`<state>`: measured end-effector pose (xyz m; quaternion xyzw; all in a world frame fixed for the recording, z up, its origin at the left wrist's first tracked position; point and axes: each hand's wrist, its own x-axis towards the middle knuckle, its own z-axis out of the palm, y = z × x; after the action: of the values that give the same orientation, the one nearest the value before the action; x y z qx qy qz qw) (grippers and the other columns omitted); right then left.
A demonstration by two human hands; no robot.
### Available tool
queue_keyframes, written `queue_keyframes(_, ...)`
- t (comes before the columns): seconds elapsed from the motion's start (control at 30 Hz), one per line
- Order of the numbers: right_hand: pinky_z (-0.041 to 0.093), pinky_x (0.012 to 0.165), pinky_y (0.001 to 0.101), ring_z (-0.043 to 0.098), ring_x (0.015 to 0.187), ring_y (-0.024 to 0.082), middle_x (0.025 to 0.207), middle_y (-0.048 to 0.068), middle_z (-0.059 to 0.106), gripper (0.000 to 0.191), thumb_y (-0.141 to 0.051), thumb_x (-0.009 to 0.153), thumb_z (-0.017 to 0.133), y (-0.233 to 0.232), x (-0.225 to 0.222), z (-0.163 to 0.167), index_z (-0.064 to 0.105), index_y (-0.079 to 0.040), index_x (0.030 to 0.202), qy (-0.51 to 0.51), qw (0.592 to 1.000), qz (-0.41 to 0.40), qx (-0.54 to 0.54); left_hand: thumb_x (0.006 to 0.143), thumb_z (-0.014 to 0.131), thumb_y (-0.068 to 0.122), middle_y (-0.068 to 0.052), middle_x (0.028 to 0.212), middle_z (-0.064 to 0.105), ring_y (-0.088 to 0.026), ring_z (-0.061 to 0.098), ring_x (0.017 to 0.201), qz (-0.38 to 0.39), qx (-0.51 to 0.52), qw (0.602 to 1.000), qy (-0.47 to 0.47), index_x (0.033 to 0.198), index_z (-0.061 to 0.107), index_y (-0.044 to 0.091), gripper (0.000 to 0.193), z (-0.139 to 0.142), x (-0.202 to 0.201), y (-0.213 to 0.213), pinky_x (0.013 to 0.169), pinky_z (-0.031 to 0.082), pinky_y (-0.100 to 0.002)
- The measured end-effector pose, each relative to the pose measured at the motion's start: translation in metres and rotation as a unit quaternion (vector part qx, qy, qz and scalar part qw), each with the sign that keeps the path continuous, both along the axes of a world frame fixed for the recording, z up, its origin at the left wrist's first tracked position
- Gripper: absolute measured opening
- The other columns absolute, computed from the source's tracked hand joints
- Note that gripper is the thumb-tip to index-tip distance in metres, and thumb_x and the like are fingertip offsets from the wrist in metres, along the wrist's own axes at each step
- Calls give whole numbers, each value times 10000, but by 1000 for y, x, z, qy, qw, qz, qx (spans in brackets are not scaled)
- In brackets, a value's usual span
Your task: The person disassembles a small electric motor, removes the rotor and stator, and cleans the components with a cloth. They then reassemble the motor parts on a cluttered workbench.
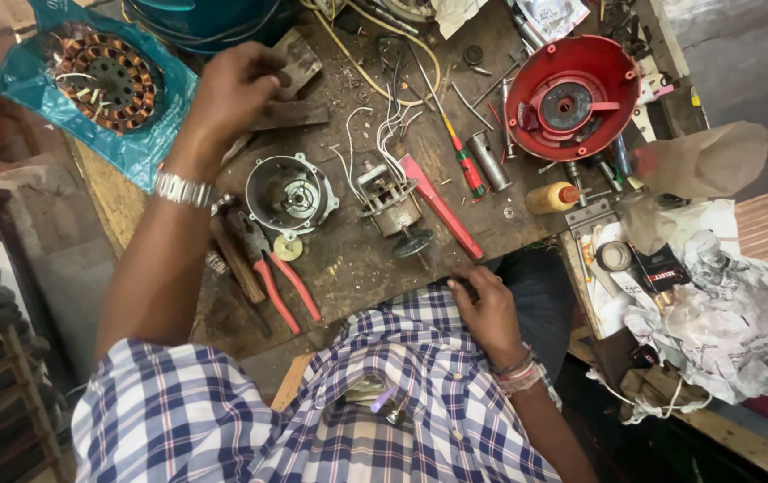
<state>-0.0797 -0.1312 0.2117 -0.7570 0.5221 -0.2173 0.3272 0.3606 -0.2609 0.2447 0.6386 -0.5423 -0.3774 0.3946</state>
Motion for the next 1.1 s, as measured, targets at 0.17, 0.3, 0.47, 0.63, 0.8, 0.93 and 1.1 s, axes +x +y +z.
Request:
queue_keyframes(0.17,549,767,377,708,890,310,1003,135,729,205,-110,905,729,-4,2,6,730,-39,1097,-7,1000,-21,-18,999,678,43,-136,1043,759,-193,743,871,115,-99,984,-95,1149,695,-25,165,13,-8,39,758,593,-305)
queue_keyframes(0.3,546,777,378,707,891,320,987,141,721,194,-108,898,736,-5,11,12,732,-38,1080,-2,999,-10,-31,1034,717,41,-129,1007,727,-193,708,838,175,-232,920,-262,1085,714,-1,66,16,-20,73,728,584,-307)
queue_keyframes(0.47,554,737,369,712,830,304,978,135,724,191,-114,890,733,-6,23,20,731,-39,1066,2,999,-27,23,992,781,84,-55,707,638,-165,552,586,197,-236,897,-319,810,679,75,209,16,-32,106,537,409,-355)
queue_keyframes(0.63,553,794,381,714,913,326,1001,141,728,194,-120,901,734,-4,25,27,729,-38,1077,-9,999,4,-33,943,813,194,-59,673,542,-221,499,593,71,-394,859,-318,782,610,82,282,-4,-105,152,548,403,-395)
queue_keyframes(0.8,549,800,387,707,920,337,996,140,727,194,-131,902,730,-1,25,29,734,-44,1076,3,1000,1,-20,966,760,207,-59,855,731,-164,688,705,-33,-270,942,-199,1058,750,68,167,-24,-170,182,662,542,-328)
queue_keyframes(0.93,545,806,390,705,917,339,997,138,726,192,-135,905,729,3,21,32,737,-49,1076,5,999,10,-31,922,752,213,-65,834,750,-194,715,687,-60,-231,953,-185,1009,765,92,149,-24,-182,189,588,543,-340)
queue_keyframes(1.1,539,777,381,701,865,316,960,128,721,184,-134,903,737,7,16,31,737,-52,1068,1,1000,3,-26,905,763,195,-84,784,717,-255,684,649,-55,-206,958,-192,973,757,90,126,-23,-177,185,604,554,-380)
